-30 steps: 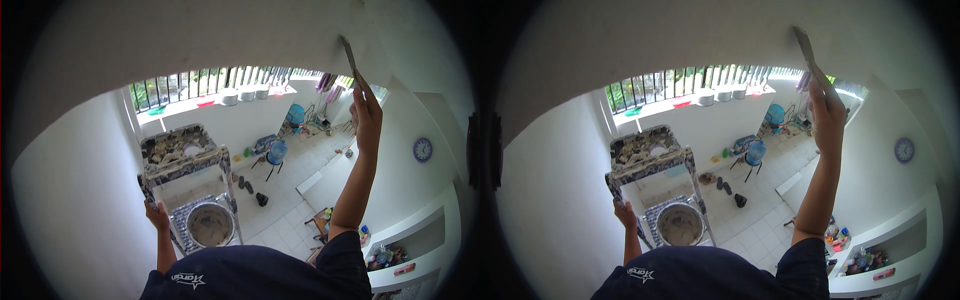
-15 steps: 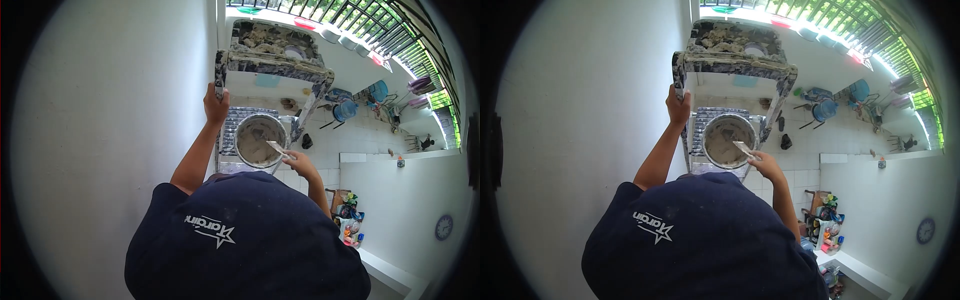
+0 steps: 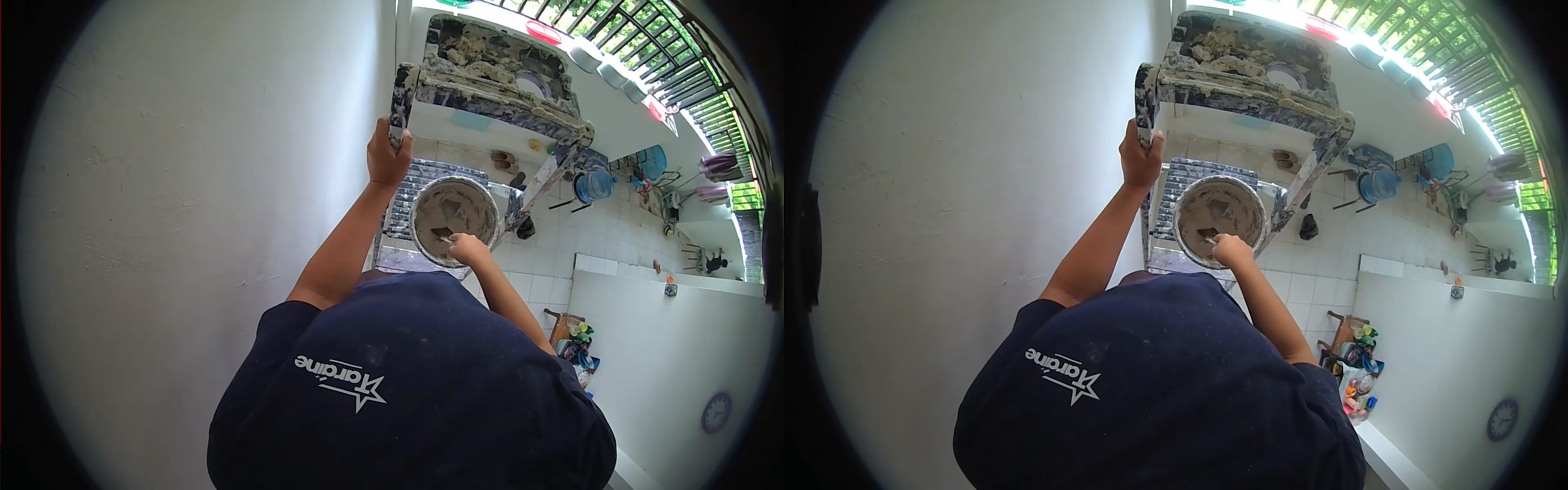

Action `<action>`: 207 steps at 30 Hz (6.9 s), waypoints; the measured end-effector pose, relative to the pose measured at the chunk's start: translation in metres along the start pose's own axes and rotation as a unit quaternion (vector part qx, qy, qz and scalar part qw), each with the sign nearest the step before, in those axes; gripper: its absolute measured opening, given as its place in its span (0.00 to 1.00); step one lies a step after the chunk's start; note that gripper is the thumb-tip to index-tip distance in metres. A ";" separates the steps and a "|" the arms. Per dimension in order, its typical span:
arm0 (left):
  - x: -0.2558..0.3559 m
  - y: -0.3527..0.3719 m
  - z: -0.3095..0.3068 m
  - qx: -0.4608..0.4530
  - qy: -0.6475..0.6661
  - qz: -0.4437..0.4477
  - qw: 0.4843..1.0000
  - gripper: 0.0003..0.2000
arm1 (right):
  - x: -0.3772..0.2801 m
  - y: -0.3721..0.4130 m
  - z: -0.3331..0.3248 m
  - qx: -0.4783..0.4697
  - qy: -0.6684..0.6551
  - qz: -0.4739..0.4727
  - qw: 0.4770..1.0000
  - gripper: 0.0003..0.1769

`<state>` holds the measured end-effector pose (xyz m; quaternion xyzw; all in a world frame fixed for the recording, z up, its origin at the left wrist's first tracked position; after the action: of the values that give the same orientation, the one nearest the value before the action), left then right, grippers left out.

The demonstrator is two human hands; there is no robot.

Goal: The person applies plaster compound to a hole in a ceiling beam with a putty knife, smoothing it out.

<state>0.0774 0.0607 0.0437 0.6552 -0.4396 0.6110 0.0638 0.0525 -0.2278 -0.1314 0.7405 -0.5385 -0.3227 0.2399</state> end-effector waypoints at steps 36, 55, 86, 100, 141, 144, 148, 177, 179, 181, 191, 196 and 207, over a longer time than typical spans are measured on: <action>0.020 -0.001 -0.009 0.037 -0.029 0.033 0.998 0.15 | 0.008 0.109 -0.235 0.308 -0.617 -0.123 0.714 0.25; 0.015 -0.001 -0.008 0.025 -0.015 0.017 0.999 0.15 | 0.044 0.084 -0.098 0.274 -0.212 -0.069 0.935 0.32; 0.013 -0.001 -0.008 0.017 -0.008 -0.021 1.000 0.17 | -0.026 0.129 -0.196 0.221 -0.370 -0.203 0.879 0.26; 0.011 -0.002 -0.007 0.013 -0.008 0.003 1.000 0.18 | 0.041 0.120 -0.160 0.218 -0.734 -0.072 0.640 0.22; 0.017 -0.001 -0.009 0.010 0.002 -0.012 1.000 0.16 | 0.017 0.256 -0.297 0.473 -0.495 -0.201 0.700 0.31; 0.017 -0.001 -0.009 0.014 0.000 -0.001 1.000 0.16 | 0.036 0.265 -0.306 0.545 -0.382 -0.138 0.733 0.27; 0.016 -0.001 -0.009 0.010 0.001 -0.010 1.000 0.16 | 0.066 0.267 -0.310 0.539 -0.368 -0.094 0.751 0.24; 0.009 -0.001 -0.007 0.011 0.014 -0.004 1.000 0.18 | 0.054 0.259 -0.296 0.487 -0.489 -0.113 0.715 0.25; 0.010 0.000 -0.007 0.009 0.008 -0.004 1.000 0.19 | 0.053 0.258 -0.295 0.497 -0.486 -0.114 0.710 0.24; 0.007 -0.001 -0.007 0.010 0.006 -0.004 1.000 0.19 | 0.051 0.256 -0.295 0.505 -0.472 -0.112 0.714 0.24; 0.008 0.000 -0.007 0.011 0.010 0.000 1.000 0.19 | -0.018 0.254 -0.304 0.462 -0.395 -0.109 0.786 0.23; 0.011 0.000 -0.009 0.016 0.014 0.008 1.000 0.18 | -0.061 0.249 -0.304 0.461 -0.322 -0.118 0.819 0.23; 0.010 -0.001 -0.007 0.011 0.013 0.009 1.000 0.18 | -0.029 0.244 -0.335 0.380 -0.466 -0.212 0.771 0.21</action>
<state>0.0713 0.0610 0.0546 0.6444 -0.4377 0.6245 0.0570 0.1357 -0.2721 0.2730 0.6257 -0.4925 -0.4396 -0.4155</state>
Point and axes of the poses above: each hand's wrist, its own y-axis away from the middle knuckle, its own z-axis out of the palm, x = y × z, the point moved 9 cm from there along -y, towards the middle knuckle, and after that the axes turned 2 degrees about z, right-handed, at the moved point
